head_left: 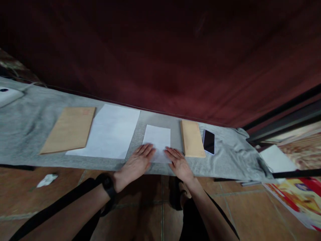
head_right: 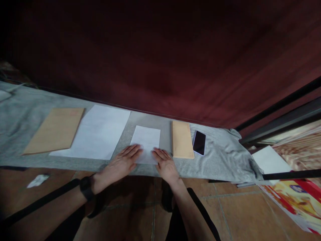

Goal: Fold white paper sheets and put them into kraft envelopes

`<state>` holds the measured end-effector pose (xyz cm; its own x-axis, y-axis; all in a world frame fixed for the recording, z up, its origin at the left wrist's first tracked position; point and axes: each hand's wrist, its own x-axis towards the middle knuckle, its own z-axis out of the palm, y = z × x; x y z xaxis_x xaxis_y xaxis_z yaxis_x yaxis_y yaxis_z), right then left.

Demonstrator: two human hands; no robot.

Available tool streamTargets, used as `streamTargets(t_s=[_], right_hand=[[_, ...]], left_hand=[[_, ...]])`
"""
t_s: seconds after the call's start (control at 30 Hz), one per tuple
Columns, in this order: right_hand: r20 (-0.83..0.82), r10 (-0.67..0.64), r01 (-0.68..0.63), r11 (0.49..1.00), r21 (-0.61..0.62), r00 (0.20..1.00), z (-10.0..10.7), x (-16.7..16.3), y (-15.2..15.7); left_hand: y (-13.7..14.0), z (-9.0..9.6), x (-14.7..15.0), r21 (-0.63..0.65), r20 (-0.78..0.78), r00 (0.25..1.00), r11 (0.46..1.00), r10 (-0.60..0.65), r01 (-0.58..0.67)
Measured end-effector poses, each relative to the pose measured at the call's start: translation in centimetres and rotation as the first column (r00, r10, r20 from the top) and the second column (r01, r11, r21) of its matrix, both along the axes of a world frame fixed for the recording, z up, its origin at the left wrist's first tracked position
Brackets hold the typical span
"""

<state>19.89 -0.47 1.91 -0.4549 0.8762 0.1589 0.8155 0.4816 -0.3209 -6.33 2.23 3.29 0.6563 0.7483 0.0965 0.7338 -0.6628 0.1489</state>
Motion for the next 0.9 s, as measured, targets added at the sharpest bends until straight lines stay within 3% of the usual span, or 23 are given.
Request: streamTargets(t_s=[0.23,0.43,0.57,0.73,0.9], right_hand=[[0.035,0.023,-0.024,0.999,0.038,0.999,0.1,-1.4,-0.2],[0.048,0.053,-0.052,0.999,-0.007,0.997,0.4,-2.2,-0.4],[0.053,0.056,-0.056,0.998,-0.003,0.997,0.7,-2.2,-0.4],[0.04,0.035,-0.035,0.999,0.006,0.999,0.3,-2.5,-0.5],[0.039,0.016,-0.015,1.0,-0.014,0.999,-0.2,-2.5,-0.5]], left_hand=[[0.2,-1.0,-0.7,-0.024,-0.028,0.999,0.999,0.027,-0.028],[0.8,0.1,-0.6,-0.081,0.051,0.997,0.995,-0.058,0.062],[2.6,0.4,1.8,-0.064,0.132,0.99,0.997,-0.043,0.052],[4.2,-0.6,6.2,-0.061,0.113,0.992,0.996,-0.051,0.058],[4.7,-2.0,7.2,0.006,0.109,0.99,0.996,0.088,-0.089]])
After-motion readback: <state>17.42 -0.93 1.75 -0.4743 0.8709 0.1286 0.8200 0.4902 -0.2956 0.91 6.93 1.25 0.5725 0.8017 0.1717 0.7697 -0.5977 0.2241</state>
